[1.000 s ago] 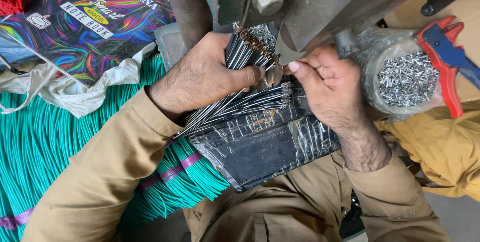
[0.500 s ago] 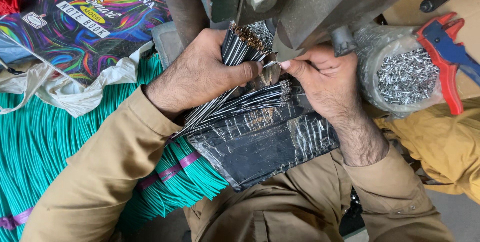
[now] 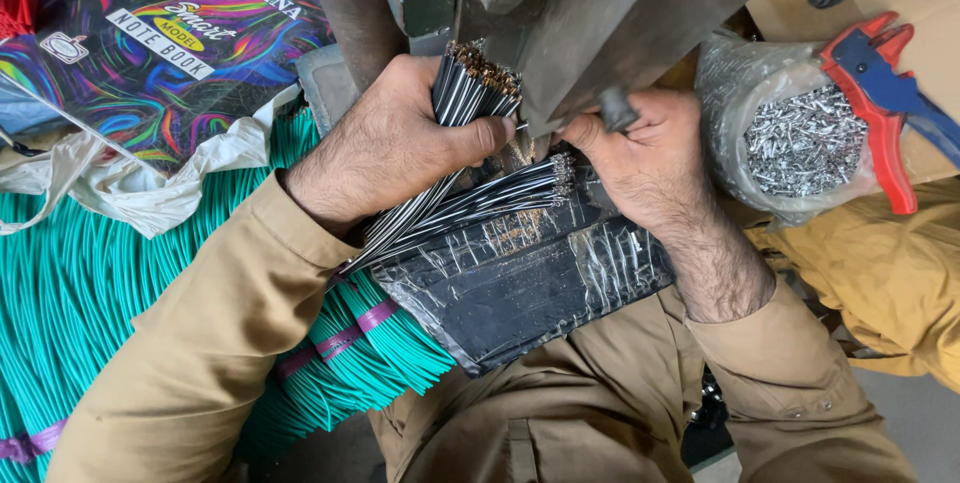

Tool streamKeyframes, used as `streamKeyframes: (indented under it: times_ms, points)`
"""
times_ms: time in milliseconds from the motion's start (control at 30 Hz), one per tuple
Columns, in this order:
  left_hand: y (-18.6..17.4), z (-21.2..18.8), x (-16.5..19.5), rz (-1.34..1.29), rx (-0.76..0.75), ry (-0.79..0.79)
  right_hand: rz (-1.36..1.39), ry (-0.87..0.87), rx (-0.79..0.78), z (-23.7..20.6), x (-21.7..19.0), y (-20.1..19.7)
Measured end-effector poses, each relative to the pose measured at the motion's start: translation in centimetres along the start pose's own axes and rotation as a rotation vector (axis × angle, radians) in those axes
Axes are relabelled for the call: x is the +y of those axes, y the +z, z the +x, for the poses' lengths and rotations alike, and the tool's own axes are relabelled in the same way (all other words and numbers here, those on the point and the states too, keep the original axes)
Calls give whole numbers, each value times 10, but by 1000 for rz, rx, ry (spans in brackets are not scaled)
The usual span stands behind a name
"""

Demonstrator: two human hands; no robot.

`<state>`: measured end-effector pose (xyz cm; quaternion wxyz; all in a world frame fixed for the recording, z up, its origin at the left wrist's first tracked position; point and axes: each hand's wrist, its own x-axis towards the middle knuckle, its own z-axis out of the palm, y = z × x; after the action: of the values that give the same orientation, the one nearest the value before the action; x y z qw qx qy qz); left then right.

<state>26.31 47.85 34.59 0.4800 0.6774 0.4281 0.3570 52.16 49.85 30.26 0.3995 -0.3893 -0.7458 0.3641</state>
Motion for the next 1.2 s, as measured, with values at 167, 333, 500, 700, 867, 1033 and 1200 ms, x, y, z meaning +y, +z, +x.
streamKeyframes:
  times_ms: [167, 333, 500, 700, 867, 1033, 1200]
  points:
    - [-1, 0, 4, -9, -6, 26, 310, -2, -113, -11, -19, -12]
    - [1, -2, 6, -8, 18, 93, -82, 96, -48, -30, -37, -39]
    - [4, 0, 6, 14, 22, 56, -511, 58, -59, -40, -34, -41]
    - [3, 1, 5, -45, -13, 66, -413, 161, -60, -40, -22, -42]
    - [4, 1, 0, -78, -32, 92, -29, 143, 72, -32, -12, -30]
    - [4, 2, -1, -99, -25, 91, 153, 1, 63, -16, -12, -10]
    - [3, 2, -1, -74, -18, 101, 287, -12, 10, -6, -13, 3]
